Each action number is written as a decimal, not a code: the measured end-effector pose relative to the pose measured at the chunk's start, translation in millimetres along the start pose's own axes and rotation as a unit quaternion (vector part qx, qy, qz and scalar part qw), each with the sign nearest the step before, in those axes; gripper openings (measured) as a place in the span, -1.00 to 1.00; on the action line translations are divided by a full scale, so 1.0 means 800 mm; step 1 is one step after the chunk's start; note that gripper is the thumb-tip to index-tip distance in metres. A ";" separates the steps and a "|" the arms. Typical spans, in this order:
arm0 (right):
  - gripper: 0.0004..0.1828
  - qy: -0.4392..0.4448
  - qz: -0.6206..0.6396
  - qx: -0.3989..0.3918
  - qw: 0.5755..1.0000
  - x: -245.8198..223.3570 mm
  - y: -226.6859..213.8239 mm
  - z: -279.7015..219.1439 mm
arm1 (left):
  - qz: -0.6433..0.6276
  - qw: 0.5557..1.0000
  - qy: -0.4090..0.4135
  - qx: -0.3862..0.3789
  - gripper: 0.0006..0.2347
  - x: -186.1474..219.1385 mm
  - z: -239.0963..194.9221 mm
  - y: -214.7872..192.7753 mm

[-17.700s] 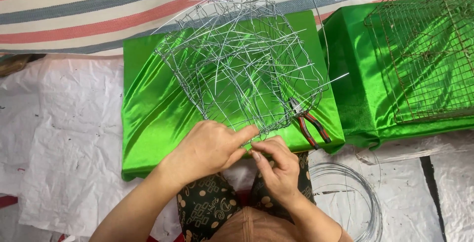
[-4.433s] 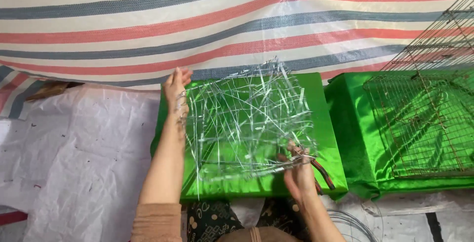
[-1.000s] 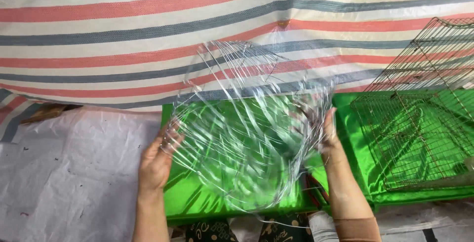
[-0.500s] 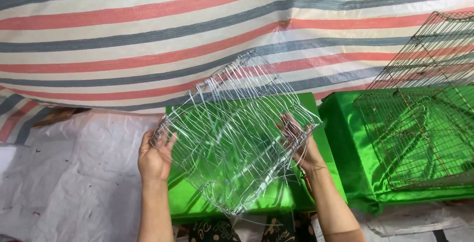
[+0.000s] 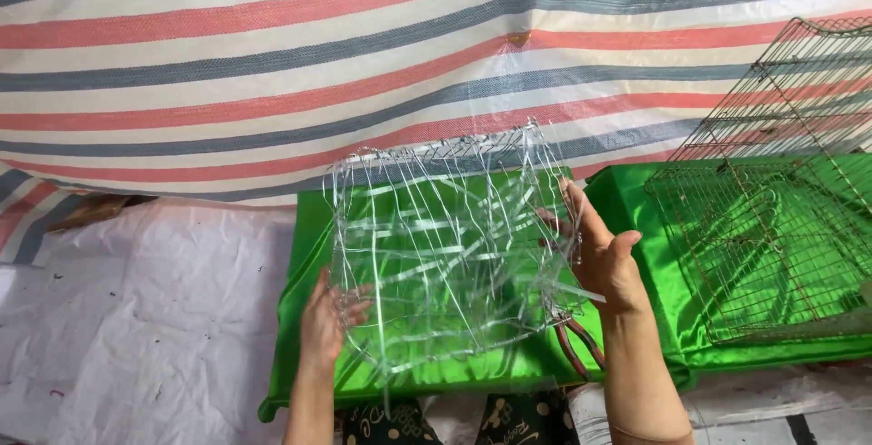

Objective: Forming and assembling the top section of a wire cage by bending wire mesh and using pliers.

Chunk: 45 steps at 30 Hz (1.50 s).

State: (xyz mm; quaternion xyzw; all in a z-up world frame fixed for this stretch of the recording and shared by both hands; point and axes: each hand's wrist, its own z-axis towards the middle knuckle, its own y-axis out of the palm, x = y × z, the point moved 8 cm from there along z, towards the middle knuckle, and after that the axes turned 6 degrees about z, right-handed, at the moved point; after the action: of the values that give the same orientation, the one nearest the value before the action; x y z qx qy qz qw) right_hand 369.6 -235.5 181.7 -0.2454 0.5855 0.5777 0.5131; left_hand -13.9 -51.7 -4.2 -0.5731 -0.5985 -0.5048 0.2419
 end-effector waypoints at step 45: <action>0.05 0.252 0.028 0.269 0.929 0.133 -0.069 0.081 | 0.100 0.975 0.048 -0.195 -0.39 0.037 -0.101 0.071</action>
State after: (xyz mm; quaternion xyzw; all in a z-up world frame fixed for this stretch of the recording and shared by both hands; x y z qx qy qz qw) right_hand 401.0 -154.4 77.0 -0.2193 0.8353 0.3324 0.3791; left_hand 8.8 -118.9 70.1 -0.6411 -0.4163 -0.6119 0.2033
